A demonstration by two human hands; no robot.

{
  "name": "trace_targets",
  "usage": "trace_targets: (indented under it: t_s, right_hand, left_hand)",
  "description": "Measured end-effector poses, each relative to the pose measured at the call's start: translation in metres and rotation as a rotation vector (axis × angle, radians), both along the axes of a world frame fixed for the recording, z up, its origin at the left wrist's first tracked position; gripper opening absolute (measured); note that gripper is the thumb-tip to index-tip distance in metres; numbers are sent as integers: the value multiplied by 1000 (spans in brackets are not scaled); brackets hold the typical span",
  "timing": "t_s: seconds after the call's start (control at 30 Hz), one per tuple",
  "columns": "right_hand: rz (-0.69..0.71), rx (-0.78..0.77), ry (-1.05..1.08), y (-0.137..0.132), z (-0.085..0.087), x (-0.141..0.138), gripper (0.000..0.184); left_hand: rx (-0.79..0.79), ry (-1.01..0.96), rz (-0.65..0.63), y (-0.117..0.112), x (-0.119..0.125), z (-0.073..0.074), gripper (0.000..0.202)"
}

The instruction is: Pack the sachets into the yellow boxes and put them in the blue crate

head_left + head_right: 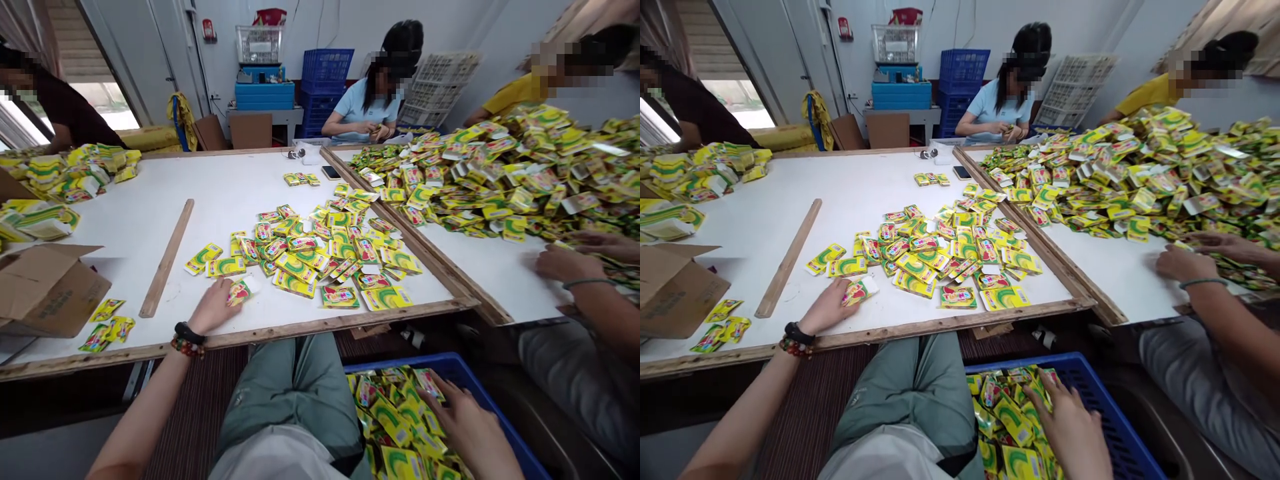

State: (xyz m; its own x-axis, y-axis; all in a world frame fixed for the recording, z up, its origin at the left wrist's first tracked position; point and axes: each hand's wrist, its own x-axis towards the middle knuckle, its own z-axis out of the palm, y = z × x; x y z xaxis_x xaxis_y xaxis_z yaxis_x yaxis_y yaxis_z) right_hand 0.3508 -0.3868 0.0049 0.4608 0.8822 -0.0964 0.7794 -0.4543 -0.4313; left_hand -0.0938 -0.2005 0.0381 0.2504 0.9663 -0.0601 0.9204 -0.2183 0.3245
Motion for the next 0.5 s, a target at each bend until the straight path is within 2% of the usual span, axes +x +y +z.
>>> trace_targets:
  t_s: [0.07, 0.13, 0.2, 0.27, 0.33, 0.4, 0.5]
  right_hand:
    - [64, 180, 233, 20, 13, -45, 53]
    - [141, 304, 563, 44, 28, -98, 54]
    - [229, 366, 851, 66, 39, -144, 53]
    - [221, 389, 1051, 84, 43, -172, 50]
    - [128, 411, 1248, 96, 42, -183, 42]
    - [31, 407, 1461, 103, 41, -182, 31]
    - [-5, 328, 1669, 104, 40, -175, 36]
  left_hand:
    - [41, -224, 2, -17, 35, 0, 43]
    - [51, -444, -27, -37, 77, -3, 54]
    - [77, -627, -108, -55, 115, -13, 72]
    - [131, -728, -146, -66, 143, -26, 80]
    - [209, -764, -129, -69, 157, -41, 80]
    - [303, -755, -120, -68, 161, -53, 78]
    - [439, -710, -206, -64, 159, -64, 74]
